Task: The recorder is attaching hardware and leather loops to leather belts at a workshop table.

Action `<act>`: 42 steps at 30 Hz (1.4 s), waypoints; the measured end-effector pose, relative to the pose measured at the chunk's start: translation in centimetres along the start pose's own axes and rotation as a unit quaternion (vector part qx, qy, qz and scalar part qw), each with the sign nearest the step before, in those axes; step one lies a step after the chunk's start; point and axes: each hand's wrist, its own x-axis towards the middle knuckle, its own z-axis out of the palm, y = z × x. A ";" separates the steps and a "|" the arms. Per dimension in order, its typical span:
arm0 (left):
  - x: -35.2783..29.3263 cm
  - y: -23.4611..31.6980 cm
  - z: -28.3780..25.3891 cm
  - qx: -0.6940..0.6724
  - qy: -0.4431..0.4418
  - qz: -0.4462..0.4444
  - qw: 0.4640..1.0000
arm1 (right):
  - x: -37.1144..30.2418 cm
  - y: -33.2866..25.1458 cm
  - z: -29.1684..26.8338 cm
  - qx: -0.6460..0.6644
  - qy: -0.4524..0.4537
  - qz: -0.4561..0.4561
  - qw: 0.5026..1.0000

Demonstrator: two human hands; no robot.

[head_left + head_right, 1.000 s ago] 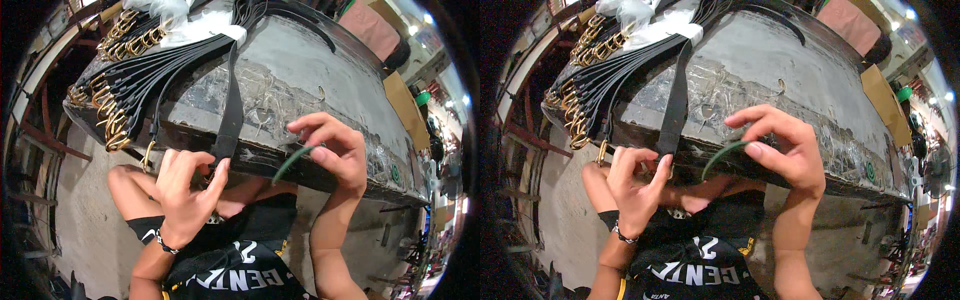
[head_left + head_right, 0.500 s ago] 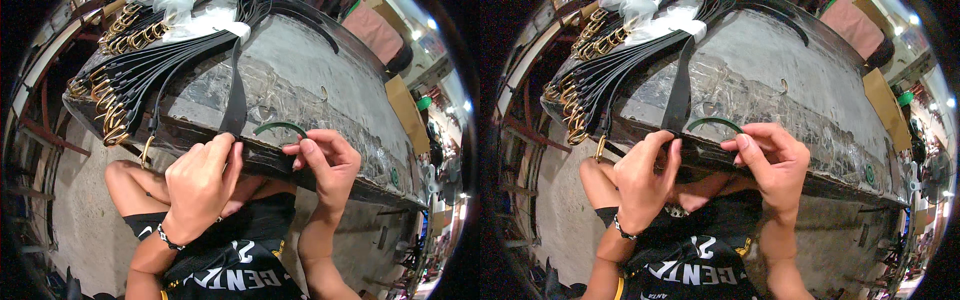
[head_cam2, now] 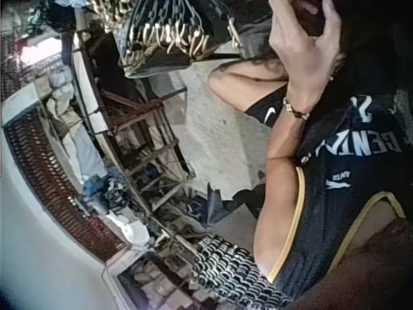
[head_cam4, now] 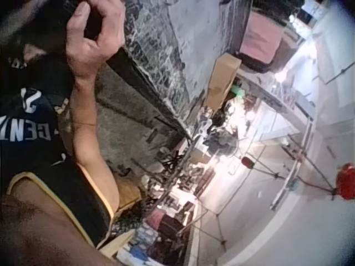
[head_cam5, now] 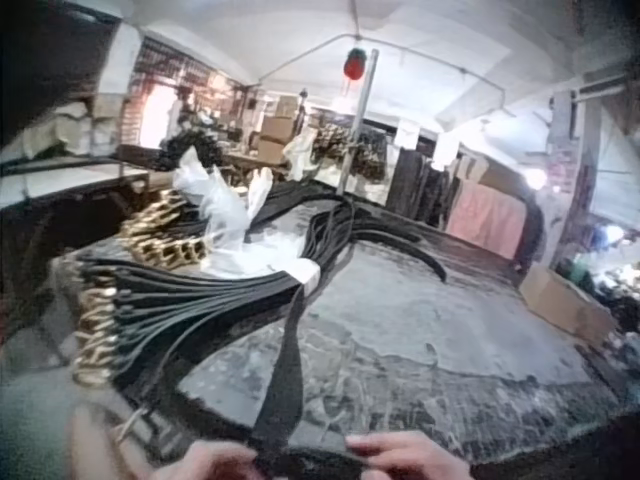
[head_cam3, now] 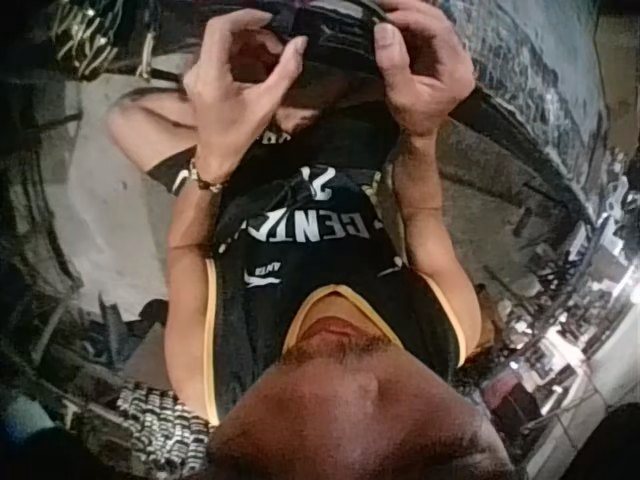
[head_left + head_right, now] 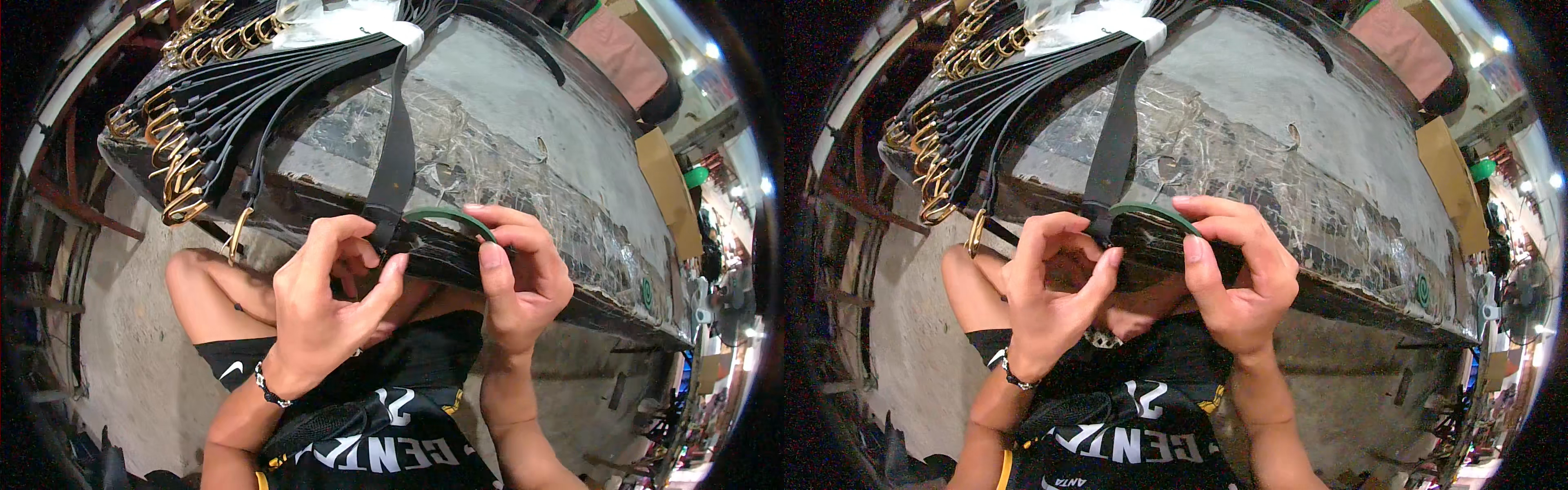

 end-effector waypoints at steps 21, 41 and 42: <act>0.3 -1.1 -0.1 0.062 0.010 0.098 0.993 | 0.1 0.3 -0.1 -0.100 -0.049 -0.071 0.991; 0.3 -0.1 -0.3 -0.147 0.022 -0.107 0.983 | 0.8 0.0 1.7 0.003 -0.024 -0.040 0.999; 0.3 -0.1 -0.3 -0.156 0.021 -0.119 0.980 | 0.9 0.0 1.8 0.004 -0.024 -0.041 0.999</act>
